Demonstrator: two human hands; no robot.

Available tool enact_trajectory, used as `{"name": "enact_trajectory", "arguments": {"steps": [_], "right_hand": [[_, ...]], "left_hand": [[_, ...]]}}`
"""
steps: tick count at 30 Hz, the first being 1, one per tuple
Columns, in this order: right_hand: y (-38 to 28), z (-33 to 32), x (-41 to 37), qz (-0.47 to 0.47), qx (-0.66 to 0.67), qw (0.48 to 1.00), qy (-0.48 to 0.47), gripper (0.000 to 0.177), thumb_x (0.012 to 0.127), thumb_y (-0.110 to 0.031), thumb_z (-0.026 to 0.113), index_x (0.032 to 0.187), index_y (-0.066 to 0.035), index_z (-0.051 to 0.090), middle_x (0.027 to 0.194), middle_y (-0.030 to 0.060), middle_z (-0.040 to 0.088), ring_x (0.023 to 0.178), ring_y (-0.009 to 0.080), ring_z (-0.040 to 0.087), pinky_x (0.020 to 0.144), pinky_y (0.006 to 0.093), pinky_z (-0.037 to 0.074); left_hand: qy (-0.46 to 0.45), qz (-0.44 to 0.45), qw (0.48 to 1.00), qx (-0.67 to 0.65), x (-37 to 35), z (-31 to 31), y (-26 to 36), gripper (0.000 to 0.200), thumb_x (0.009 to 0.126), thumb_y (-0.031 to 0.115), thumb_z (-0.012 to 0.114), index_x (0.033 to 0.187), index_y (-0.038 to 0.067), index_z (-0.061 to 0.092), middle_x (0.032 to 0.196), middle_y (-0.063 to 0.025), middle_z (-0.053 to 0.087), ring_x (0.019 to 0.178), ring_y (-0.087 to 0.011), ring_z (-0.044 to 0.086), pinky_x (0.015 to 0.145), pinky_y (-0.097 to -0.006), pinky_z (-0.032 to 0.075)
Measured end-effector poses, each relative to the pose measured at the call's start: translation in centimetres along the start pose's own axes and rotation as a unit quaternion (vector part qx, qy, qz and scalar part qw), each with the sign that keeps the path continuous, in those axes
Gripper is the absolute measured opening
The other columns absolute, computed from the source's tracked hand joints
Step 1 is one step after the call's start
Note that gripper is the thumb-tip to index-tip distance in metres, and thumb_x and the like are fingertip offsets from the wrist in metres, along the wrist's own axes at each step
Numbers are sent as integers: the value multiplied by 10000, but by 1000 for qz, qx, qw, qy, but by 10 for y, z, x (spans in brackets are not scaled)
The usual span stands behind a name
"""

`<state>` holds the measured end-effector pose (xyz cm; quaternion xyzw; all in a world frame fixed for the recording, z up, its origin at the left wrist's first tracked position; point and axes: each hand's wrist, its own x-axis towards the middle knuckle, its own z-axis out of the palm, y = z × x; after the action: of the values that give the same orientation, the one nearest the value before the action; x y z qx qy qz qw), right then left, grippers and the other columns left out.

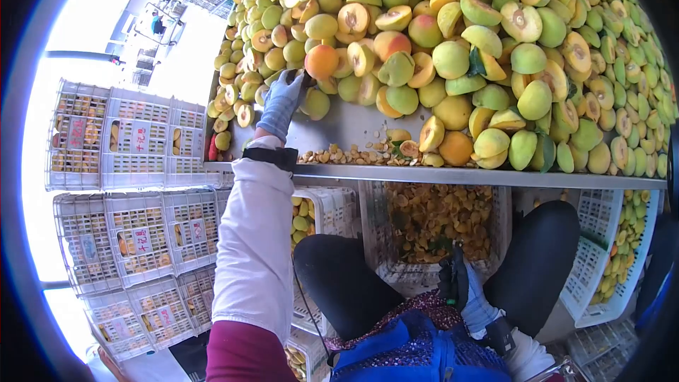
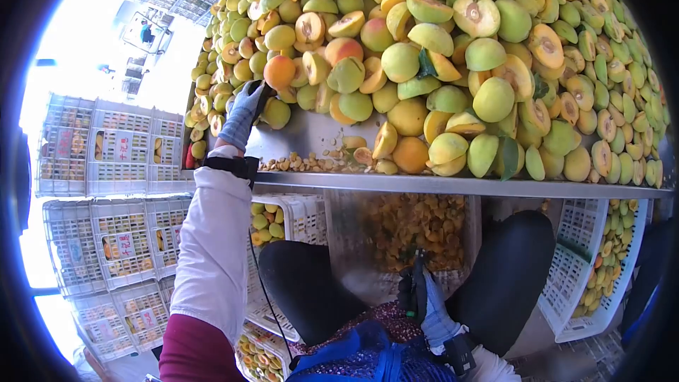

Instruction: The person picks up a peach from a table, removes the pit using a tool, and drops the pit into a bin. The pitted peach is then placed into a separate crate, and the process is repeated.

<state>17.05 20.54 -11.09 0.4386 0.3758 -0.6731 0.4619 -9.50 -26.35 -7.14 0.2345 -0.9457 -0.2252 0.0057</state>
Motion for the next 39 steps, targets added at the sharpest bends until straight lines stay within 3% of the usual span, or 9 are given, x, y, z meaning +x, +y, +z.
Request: {"name": "enact_trajectory", "arguments": {"steps": [3, 6, 8, 13, 21, 28, 34, 38, 39], "right_hand": [[11, -19, 15, 33, 76, 987, -138, 356, 912, -461, 570, 941, -106, 581, 676, 41, 590, 463, 169, 545, 395, 282, 441], [11, -17, 7, 2, 34, 990, -134, 436, 911, -509, 541, 985, -83, 599, 665, 0, 574, 502, 153, 543, 434, 293, 451], [19, -22, 14, -22, 36, 993, -107, 434, 922, -497, 524, 1010, -77, 591, 695, 6, 587, 508, 157, 544, 441, 296, 456], [24, -29, 12, -50, 69, 987, -138, 430, 938, -480, 494, 1046, -74, 580, 737, 17, 605, 529, 171, 566, 458, 305, 475], [23, -31, 14, -105, 51, 979, -164, 411, 952, -464, 477, 1060, -80, 577, 726, 12, 597, 545, 141, 557, 470, 263, 457], [-2, 2, -63, -156, 124, 931, -307, 260, 977, -221, 522, 1145, -26, 555, 978, 33, 607, 803, 77, 573, 676, 218, 496], [0, -1, -82, -215, 24, 933, -286, 272, 893, -135, 645, 1128, -34, 551, 973, 41, 605, 873, 104, 593, 743, 228, 505], [9, 4, -87, -337, 1, 901, -272, 346, 855, -102, 677, 1160, -33, 529, 1006, 45, 594, 907, 106, 587, 775, 225, 501], [8, 4, -92, -331, -32, 899, -286, 361, 854, -89, 671, 1176, -33, 518, 1034, 48, 583, 932, 106, 579, 792, 228, 497]], "left_hand": [[-57, 12, 996, -69, -31, 1, -2, 515, 859, 423, 601, 1200, 39, 555, 999, -180, 660, 890, -248, 645, 773, -361, 504], [-231, 26, 957, -176, -97, -10, 18, 504, 834, 329, 636, 1244, 56, 529, 1064, -174, 630, 1000, -279, 613, 872, -365, 478], [-148, 212, 963, 81, -138, -15, 37, 564, 783, 276, 677, 1283, 86, 499, 1203, -201, 557, 1140, -337, 527, 965, -405, 421], [-76, 226, 946, 217, -160, -20, 89, 684, 655, 310, 791, 1256, 132, 515, 1144, -168, 562, 1090, -364, 508, 925, -437, 424], [173, 316, 913, 192, -222, -21, 138, 641, 619, 177, 778, 1221, 148, 558, 1089, -84, 590, 1137, -323, 459, 972, -415, 362], [-17, 530, 848, -6, -373, 6, 169, 363, 648, 47, 659, 999, 140, 644, 1110, -65, 600, 994, -290, 558, 829, -409, 486], [-57, 302, 899, -311, -435, 13, 168, 566, 723, 30, 656, 1265, 20, 491, 1336, -174, 447, 1211, -354, 480, 997, -463, 415], [-155, -4, 690, -707, -453, 22, 163, 584, 926, 300, 552, 1377, -7, 343, 1341, -177, 432, 1211, -289, 486, 1011, -413, 421], [-168, -28, 701, -693, -454, 24, 162, 559, 943, 319, 520, 1367, -7, 358, 1312, -170, 457, 1191, -275, 498, 1001, -401, 427]]}}
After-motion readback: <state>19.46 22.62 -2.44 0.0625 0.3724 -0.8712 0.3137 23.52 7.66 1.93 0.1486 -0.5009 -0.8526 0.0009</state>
